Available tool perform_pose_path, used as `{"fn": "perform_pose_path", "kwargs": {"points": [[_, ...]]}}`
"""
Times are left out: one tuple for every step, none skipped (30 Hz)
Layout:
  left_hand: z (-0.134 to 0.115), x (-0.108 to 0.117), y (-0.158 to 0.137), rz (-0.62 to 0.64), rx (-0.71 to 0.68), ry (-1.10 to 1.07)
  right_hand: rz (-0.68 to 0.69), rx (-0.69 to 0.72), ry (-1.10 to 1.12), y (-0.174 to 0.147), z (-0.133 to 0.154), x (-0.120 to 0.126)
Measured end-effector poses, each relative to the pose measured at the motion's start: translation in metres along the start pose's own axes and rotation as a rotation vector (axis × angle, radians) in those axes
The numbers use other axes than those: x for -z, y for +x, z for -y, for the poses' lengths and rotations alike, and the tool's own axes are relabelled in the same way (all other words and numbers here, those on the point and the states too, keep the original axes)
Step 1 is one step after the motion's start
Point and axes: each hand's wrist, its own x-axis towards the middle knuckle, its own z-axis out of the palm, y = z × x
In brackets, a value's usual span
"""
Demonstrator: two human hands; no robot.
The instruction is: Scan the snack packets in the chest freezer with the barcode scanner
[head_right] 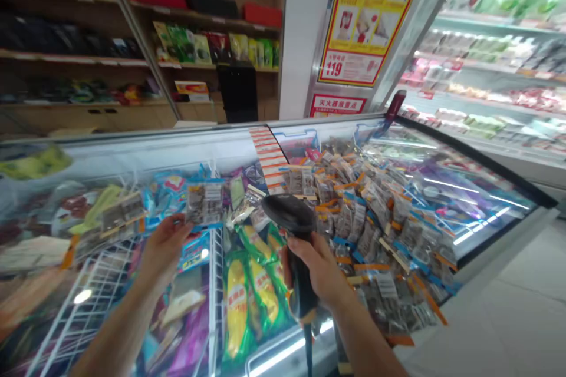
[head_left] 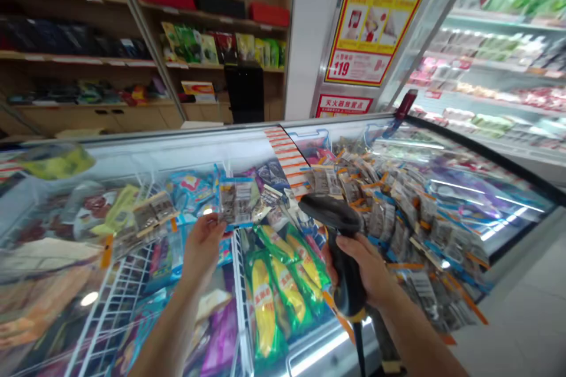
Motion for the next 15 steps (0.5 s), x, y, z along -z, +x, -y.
{"fn": "perform_pose_path", "kwargs": {"points": [[-0.001, 0.000, -0.001, -0.009, -0.005, -0.005, 0.020, -0.005, -0.016, 0.000, 0.002, 0.003], [-0.003, -0.001, -0.002, -0.026, -0.013, -0.015, 0.042, -0.002, -0.034, 0.000, 0.004, 0.006], [-0.004, -0.002, -0.003, -0.049, -0.022, -0.027, 0.061, 0.012, -0.047, -0.001, 0.006, 0.009], [-0.005, -0.003, -0.003, -0.068, -0.031, -0.036, 0.079, 0.019, -0.053, -0.002, 0.007, 0.012], [-0.005, -0.004, -0.002, -0.088, -0.042, -0.046, 0.088, 0.025, -0.052, -0.002, 0.009, 0.015], [-0.006, -0.005, -0.001, -0.104, -0.056, -0.057, 0.089, 0.033, -0.044, -0.003, 0.011, 0.018], [-0.006, -0.005, 0.001, -0.121, -0.074, -0.070, 0.102, 0.042, -0.034, -0.003, 0.012, 0.020], [-0.005, -0.004, 0.002, -0.135, -0.092, -0.083, 0.120, 0.048, -0.025, -0.003, 0.013, 0.022], [-0.004, -0.004, 0.004, -0.145, -0.109, -0.096, 0.138, 0.055, -0.015, -0.002, 0.014, 0.023], [-0.003, -0.003, 0.005, -0.147, -0.124, -0.108, 0.156, 0.060, -0.004, -0.001, 0.015, 0.023], [-0.003, -0.003, 0.006, -0.143, -0.135, -0.113, 0.166, 0.059, 0.010, 0.001, 0.015, 0.023], [-0.002, -0.002, 0.005, -0.132, -0.143, -0.112, 0.168, 0.053, 0.027, 0.002, 0.014, 0.022], [-0.001, -0.002, 0.005, -0.124, -0.155, -0.105, 0.171, 0.044, 0.043, 0.005, 0.014, 0.020], [-0.001, -0.002, 0.004, -0.117, -0.169, -0.094, 0.176, 0.034, 0.055, 0.007, 0.012, 0.017], [-0.001, -0.001, 0.003, -0.113, -0.186, -0.082, 0.183, 0.026, 0.064, 0.009, 0.011, 0.015]]}}
